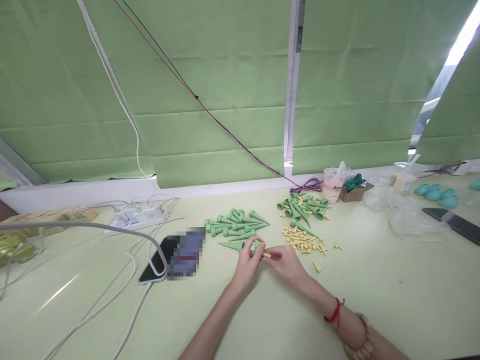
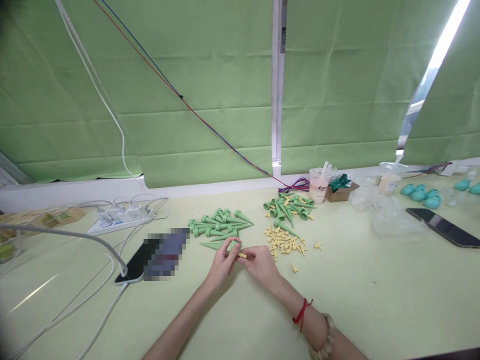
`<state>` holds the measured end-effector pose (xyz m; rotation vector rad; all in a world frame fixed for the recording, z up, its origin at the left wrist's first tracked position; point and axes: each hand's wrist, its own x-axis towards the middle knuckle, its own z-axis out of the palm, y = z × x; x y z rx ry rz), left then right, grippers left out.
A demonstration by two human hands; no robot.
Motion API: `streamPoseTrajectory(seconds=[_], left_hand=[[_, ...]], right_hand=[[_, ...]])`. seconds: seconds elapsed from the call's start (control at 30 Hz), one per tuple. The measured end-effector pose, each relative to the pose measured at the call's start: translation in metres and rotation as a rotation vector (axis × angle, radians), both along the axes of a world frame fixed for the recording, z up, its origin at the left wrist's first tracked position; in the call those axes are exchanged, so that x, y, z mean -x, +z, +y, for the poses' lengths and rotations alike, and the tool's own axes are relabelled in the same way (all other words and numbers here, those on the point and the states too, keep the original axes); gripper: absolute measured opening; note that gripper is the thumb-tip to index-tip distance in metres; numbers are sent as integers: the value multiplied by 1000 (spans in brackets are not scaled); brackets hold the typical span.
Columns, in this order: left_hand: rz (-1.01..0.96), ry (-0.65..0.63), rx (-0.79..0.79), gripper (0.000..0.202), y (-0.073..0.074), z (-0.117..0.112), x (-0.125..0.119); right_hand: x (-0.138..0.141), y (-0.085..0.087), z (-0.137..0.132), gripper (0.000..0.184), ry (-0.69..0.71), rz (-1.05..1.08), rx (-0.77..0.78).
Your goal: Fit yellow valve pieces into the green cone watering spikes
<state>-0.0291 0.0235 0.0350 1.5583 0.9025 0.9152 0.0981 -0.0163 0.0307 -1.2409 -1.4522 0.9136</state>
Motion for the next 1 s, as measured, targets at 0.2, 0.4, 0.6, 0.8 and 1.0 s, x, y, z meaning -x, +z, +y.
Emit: streamPoseTrajectory(seconds=[0.2,0.4,0.6,0.8,1.0], left_hand=[[-55,-31,60,41,1,-1,-1],[-44,-60,41,40,5,0,1],[24,0,-15,37,-3,3,0],[77,41,-50,33,-4,4,0],[64,84,-48,34,-3,4,0]], right_hand=[[-1,5,4,26,68,254,209],[-9,5,3,32,237,606,452],[-6,-3,6,35,70,553,419],[1,-8,8,43,47,462,333],[4,-8,4,50,53,436,245]])
